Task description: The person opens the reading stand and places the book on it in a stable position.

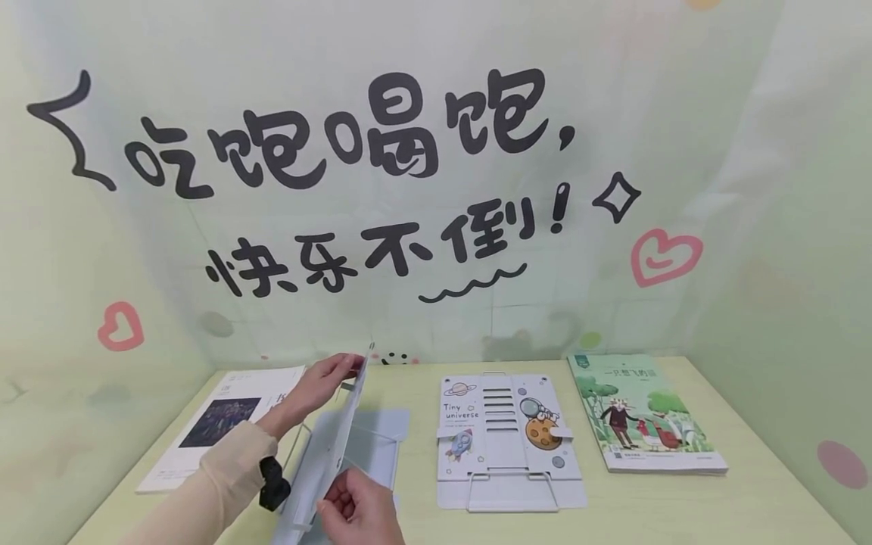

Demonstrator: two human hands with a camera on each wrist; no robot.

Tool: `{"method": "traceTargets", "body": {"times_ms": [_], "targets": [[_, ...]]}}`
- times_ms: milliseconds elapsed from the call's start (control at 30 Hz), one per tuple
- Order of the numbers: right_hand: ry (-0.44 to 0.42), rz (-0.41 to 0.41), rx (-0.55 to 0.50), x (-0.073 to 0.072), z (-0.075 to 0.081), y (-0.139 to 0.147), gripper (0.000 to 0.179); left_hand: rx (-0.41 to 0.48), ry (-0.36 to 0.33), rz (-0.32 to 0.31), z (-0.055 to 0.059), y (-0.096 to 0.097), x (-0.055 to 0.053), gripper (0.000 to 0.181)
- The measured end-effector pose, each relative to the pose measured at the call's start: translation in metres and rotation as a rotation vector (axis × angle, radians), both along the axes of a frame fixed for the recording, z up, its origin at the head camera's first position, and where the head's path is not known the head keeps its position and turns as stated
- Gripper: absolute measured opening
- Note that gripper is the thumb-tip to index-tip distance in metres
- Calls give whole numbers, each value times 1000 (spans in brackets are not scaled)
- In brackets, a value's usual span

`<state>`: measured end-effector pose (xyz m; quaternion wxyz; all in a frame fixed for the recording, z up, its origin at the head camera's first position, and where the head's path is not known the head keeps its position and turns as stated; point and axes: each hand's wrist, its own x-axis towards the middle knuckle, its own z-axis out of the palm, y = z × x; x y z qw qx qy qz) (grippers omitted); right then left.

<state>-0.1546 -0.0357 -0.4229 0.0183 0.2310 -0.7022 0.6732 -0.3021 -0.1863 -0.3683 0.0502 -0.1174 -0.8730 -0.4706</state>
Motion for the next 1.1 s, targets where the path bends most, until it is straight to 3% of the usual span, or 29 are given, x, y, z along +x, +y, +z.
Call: {"method": "traceTargets", "body": {"times_ms": [100,267,467,867,1100], "targets": [[27,-17,14,-1,0,1,11,-11,-7,6,1,-4,0,35],[77,-38,20,-7,-1,8,11,-35,-33,80,2,-17,-1,36],[-51,-54,-29,-18,0,22,10,-52,-36,178,3,-32,4,37],[-123,-234,-5,-70,13,53,10,17,21,338,-10,-63,14,33],[-129,-267,31,-97,19,60,8,138,55,448,-20,-67,20,28]]}}
